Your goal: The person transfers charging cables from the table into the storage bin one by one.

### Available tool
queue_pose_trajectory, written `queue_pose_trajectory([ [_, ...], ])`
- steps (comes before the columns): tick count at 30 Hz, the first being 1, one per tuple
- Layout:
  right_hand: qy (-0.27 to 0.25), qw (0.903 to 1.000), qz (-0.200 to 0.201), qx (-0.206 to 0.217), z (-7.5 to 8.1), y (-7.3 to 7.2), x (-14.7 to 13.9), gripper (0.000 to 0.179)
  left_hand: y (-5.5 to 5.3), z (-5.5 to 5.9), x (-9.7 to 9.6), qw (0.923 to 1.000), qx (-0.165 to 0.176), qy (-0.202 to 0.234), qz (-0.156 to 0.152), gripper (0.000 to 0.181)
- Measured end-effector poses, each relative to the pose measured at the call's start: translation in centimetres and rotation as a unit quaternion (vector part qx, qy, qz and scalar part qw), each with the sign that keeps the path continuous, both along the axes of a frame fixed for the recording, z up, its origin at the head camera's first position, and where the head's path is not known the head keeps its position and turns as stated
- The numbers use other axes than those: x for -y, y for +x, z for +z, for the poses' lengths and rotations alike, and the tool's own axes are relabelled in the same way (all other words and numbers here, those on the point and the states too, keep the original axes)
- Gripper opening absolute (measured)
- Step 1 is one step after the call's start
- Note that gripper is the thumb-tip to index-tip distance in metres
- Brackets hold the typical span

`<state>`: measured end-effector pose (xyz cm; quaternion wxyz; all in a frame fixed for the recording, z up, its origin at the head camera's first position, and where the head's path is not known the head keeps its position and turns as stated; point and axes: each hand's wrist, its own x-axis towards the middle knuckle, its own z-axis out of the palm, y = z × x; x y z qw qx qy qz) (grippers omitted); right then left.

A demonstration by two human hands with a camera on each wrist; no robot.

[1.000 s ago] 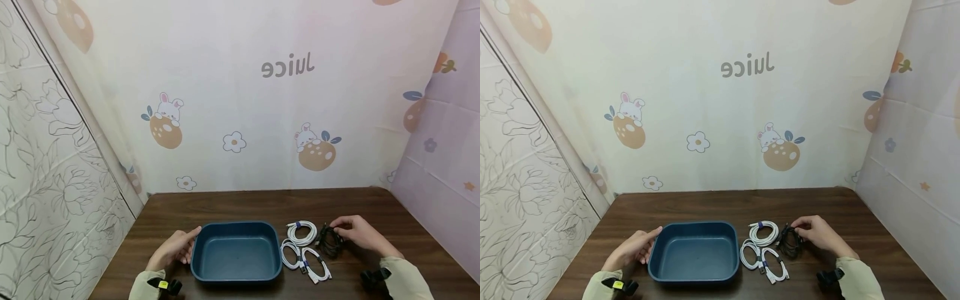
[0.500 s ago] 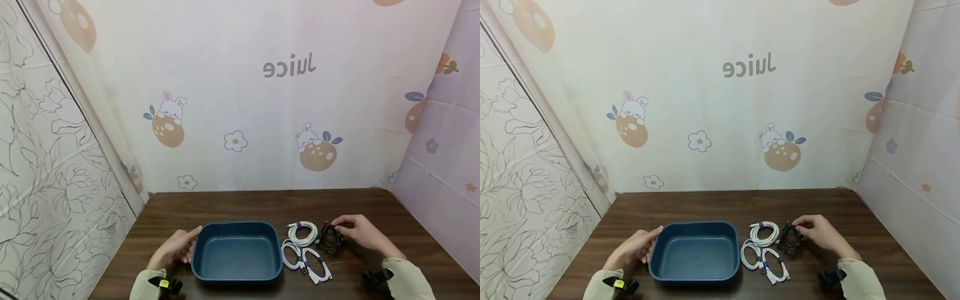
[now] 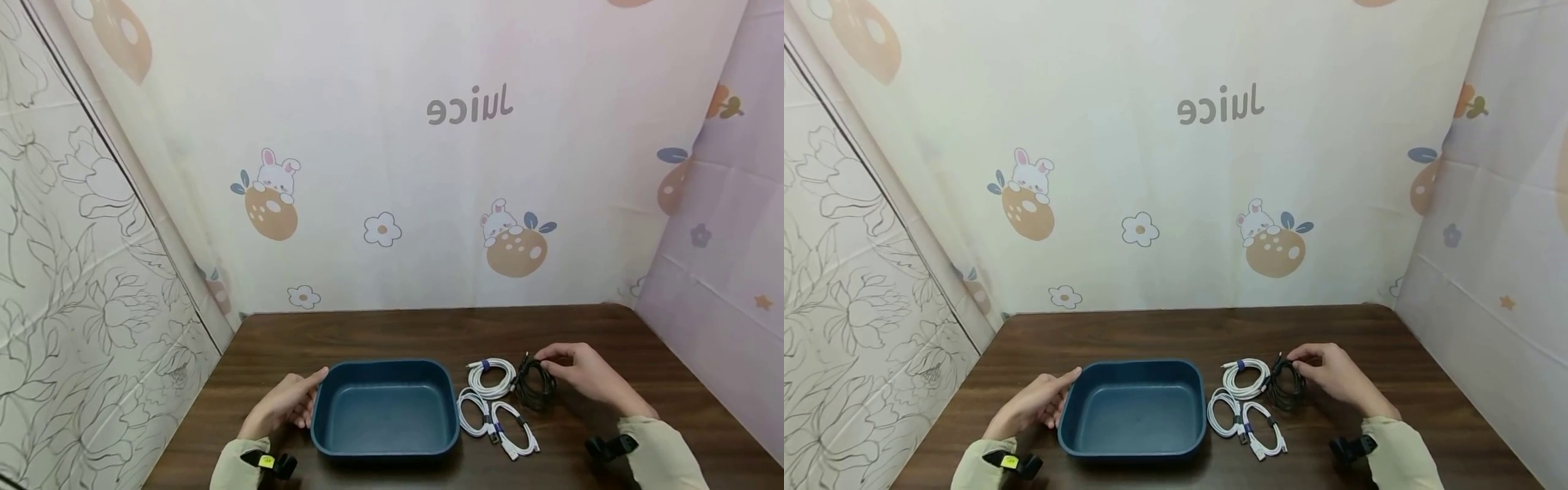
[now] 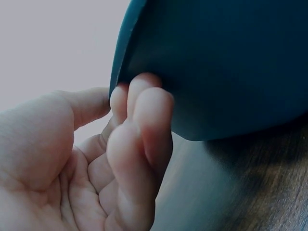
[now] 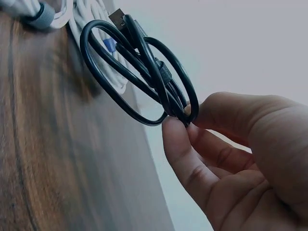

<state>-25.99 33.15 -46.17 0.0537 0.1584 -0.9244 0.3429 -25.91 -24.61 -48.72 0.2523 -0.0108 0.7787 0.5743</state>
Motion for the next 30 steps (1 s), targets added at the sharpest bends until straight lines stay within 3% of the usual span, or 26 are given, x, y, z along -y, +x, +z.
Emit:
queue_pose_trajectory([
  [10, -0.019, 0.9997, 0.011, -0.012, 0.7, 0.3, 0.9, 0.011, 0.0, 0.1, 0.1, 1.0, 0.001, 0.0, 0.005, 0.065],
  [30, -0.026, 0.9996, 0.006, 0.003, 0.9, -0.1, 1.6, 0.012, 0.1, 0.1, -0.3, 0.9999, -0.005, -0.011, 0.009, 0.065],
])
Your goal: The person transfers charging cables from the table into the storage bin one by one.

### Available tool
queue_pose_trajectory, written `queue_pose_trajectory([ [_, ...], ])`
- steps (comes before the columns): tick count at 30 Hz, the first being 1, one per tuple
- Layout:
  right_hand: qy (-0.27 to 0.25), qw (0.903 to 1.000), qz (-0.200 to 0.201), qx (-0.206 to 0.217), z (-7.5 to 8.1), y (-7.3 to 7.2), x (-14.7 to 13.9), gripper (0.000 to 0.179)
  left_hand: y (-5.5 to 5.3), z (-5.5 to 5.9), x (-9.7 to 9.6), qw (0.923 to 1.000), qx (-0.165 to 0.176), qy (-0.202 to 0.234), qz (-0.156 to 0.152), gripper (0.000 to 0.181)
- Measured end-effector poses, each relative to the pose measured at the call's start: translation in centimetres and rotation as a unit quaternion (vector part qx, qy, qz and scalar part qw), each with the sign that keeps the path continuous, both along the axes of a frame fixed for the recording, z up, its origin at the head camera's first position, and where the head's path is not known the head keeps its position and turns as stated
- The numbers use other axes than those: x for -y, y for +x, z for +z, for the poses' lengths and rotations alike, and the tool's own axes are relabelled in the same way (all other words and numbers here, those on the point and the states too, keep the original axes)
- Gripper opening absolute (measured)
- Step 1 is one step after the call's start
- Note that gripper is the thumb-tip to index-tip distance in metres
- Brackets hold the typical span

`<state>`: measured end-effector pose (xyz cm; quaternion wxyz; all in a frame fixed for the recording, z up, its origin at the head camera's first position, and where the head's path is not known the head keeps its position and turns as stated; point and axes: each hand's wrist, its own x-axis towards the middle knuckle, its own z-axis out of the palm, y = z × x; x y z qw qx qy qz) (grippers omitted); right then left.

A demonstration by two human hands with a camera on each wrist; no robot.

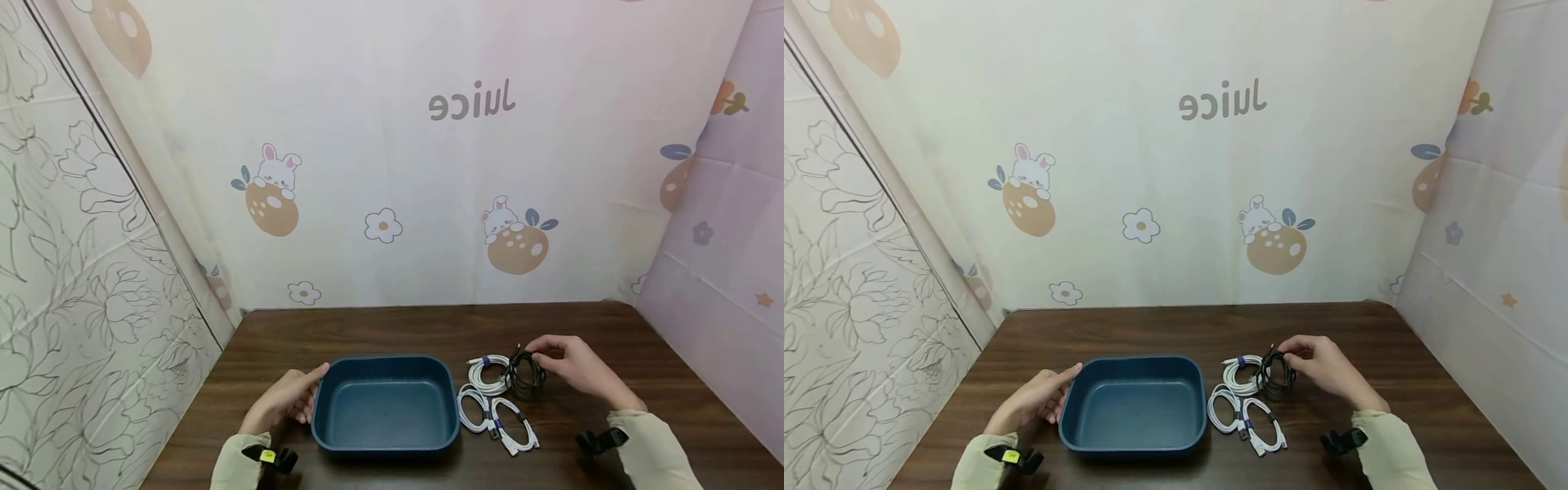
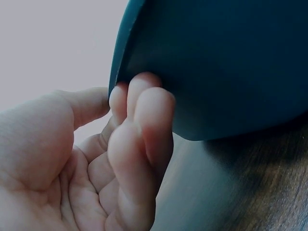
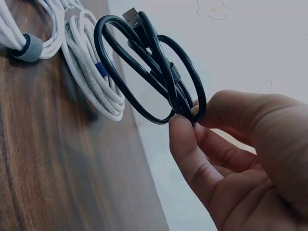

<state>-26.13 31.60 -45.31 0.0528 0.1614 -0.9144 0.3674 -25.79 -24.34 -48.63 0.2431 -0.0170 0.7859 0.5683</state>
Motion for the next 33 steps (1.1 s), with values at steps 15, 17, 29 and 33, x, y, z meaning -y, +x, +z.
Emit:
queue_pose_trajectory([
  [15, 0.004, 0.9999, 0.009, -0.005, 0.5, -0.8, 0.9, 0.014, 0.0, -0.2, 0.1, 0.9999, -0.002, 0.009, -0.01, 0.064],
  [17, 0.002, 0.9999, 0.012, -0.008, 0.7, -0.9, 1.1, 0.013, -0.1, -0.2, 0.1, 0.9999, -0.002, 0.01, -0.01, 0.065],
  [29, -0.011, 0.9995, 0.028, -0.013, 1.2, -1.2, 1.8, 0.013, 0.0, -0.4, 0.1, 0.9998, -0.016, 0.006, -0.013, 0.065],
  [33, -0.022, 0.9985, 0.046, -0.019, 1.3, -1.2, 2.2, 0.013, 0.1, -0.3, 0.0, 0.9998, -0.015, 0.008, -0.012, 0.066],
])
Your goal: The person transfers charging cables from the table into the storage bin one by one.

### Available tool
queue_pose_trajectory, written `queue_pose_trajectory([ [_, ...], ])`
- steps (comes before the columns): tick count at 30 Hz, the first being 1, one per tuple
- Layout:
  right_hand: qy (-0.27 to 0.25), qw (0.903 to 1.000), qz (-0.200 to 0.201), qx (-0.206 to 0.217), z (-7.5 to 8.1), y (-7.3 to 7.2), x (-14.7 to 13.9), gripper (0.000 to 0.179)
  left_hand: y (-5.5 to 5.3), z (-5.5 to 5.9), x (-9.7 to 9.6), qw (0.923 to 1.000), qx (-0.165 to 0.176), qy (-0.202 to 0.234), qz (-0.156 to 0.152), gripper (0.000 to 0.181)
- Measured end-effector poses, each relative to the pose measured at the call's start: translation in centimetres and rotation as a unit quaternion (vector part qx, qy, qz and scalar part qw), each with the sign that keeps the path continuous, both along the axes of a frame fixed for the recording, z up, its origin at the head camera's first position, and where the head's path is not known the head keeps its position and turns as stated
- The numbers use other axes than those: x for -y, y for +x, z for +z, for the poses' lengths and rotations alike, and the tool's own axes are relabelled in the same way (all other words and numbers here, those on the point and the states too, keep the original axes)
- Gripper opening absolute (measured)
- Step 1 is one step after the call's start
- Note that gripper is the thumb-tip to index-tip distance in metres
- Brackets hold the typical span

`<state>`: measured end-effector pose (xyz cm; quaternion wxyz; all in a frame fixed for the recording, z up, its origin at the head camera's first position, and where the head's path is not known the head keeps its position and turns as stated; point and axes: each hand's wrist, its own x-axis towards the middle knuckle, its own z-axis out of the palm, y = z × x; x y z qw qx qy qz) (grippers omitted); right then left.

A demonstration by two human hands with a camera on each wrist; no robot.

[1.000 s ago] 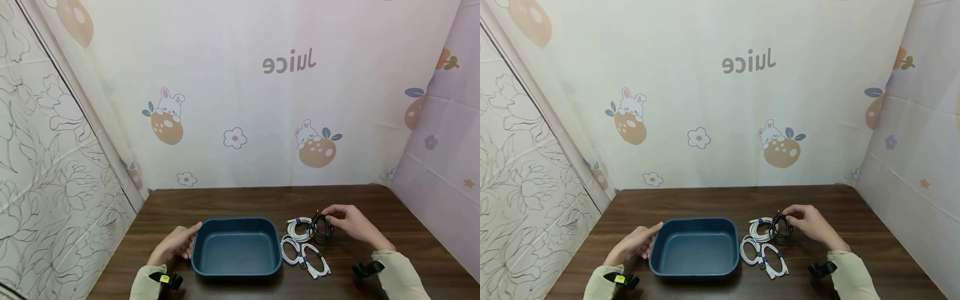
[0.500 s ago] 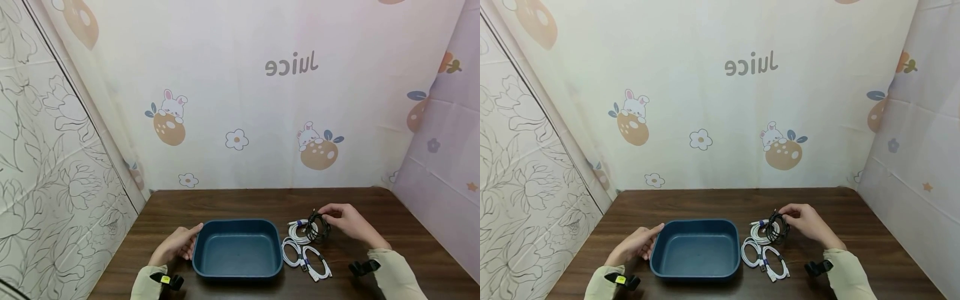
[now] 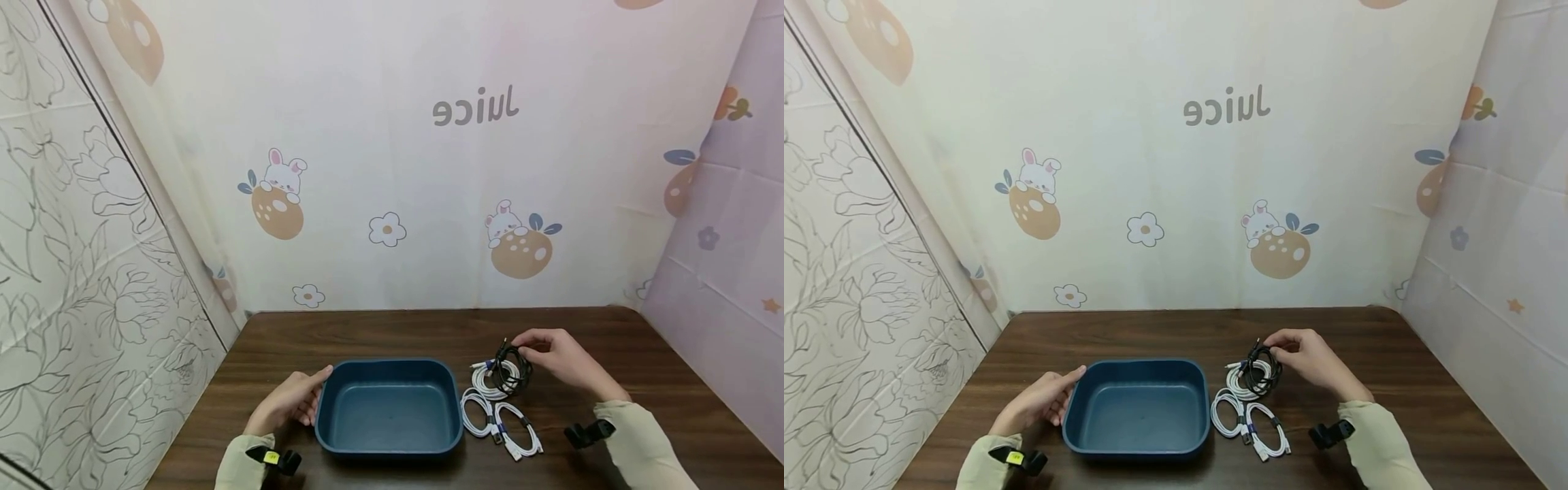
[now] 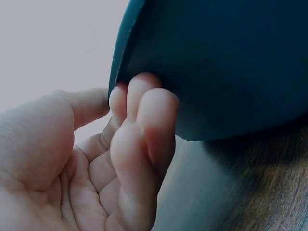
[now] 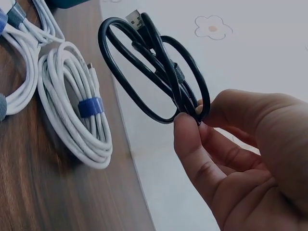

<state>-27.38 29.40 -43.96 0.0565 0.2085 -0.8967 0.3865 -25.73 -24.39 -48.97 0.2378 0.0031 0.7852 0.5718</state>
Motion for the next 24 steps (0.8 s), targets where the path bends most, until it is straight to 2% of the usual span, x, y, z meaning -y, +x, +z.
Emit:
queue_pose_trajectory([
  [8, -0.015, 0.9998, 0.009, 0.011, 0.3, -0.4, 0.8, 0.012, 0.1, 0.2, 0.0, 1.0, 0.002, 0.001, -0.003, 0.065],
  [24, 0.014, 0.9993, 0.024, 0.023, 1.9, -0.9, 2.2, 0.014, 0.1, 0.1, 0.0, 1.0, 0.004, 0.004, -0.001, 0.065],
])
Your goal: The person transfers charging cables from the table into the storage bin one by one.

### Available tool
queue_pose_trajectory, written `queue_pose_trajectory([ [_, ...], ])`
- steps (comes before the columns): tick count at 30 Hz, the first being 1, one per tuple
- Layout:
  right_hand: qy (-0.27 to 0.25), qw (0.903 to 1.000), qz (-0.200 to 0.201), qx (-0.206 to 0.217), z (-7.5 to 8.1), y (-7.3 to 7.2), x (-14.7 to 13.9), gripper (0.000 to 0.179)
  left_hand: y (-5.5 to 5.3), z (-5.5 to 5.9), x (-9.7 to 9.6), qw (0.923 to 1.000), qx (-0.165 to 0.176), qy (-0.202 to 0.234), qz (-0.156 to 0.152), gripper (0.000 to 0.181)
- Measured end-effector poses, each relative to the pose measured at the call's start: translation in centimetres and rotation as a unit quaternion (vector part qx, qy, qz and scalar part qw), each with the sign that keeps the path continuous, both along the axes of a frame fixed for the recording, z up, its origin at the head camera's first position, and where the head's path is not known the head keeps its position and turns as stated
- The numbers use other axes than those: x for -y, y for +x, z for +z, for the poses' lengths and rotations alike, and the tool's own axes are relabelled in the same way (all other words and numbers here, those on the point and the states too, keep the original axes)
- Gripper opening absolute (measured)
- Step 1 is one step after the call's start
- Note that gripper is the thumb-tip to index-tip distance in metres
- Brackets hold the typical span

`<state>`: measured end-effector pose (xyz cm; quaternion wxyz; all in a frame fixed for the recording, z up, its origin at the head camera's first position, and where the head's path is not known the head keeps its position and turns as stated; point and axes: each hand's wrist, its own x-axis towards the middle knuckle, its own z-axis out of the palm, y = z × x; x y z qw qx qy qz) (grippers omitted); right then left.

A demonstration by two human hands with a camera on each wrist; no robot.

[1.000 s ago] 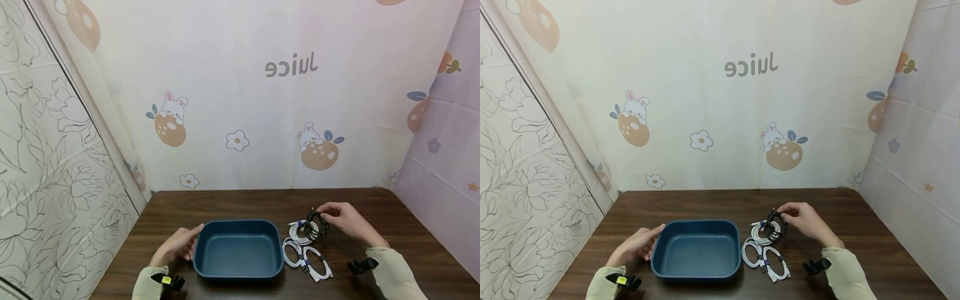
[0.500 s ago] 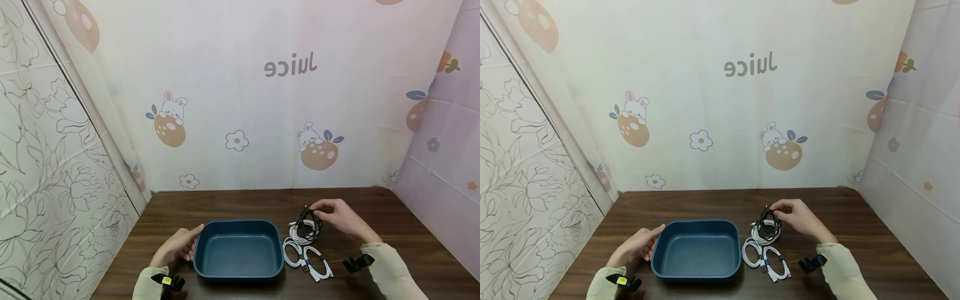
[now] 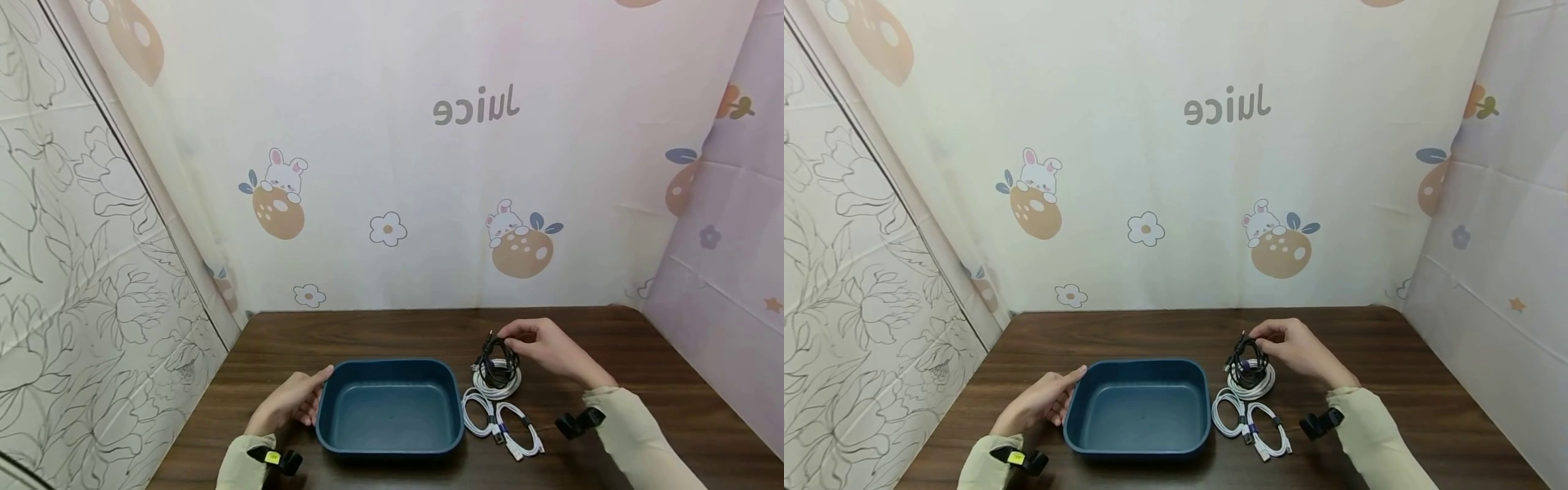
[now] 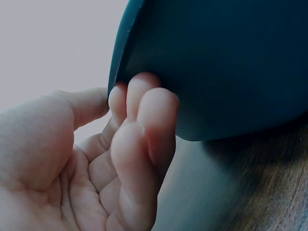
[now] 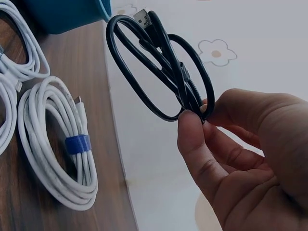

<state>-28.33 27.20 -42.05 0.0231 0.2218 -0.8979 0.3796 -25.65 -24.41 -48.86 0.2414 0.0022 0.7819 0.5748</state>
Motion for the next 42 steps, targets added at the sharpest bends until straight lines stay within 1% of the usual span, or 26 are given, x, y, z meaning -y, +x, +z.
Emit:
queue_pose_trajectory([
  [6, -0.009, 0.9999, 0.009, -0.001, 0.5, -0.1, 0.8, 0.014, 0.0, -0.1, 0.0, 1.0, 0.001, 0.004, 0.001, 0.065],
  [13, -0.014, 0.9999, 0.004, -0.003, 0.5, -0.3, 1.3, 0.013, -0.1, -0.1, 0.0, 1.0, 0.002, 0.0, 0.001, 0.065],
  [20, -0.015, 0.9997, 0.019, 0.004, 1.0, -0.5, 1.6, 0.014, 0.0, 0.2, 0.0, 1.0, 0.001, 0.001, 0.002, 0.066],
  [24, -0.013, 0.9996, 0.023, 0.004, 1.2, -0.6, 2.0, 0.013, -0.1, 0.1, 0.0, 1.0, -0.002, -0.001, 0.001, 0.065],
  [36, -0.027, 0.999, 0.034, 0.005, 0.9, -1.0, 3.7, 0.013, -0.2, 0.0, -0.1, 1.0, -0.004, 0.001, 0.002, 0.065],
  [42, -0.032, 0.9987, 0.04, 0.004, 1.0, -1.1, 4.6, 0.013, -0.1, -0.1, -0.1, 1.0, -0.005, 0.0, 0.004, 0.065],
])
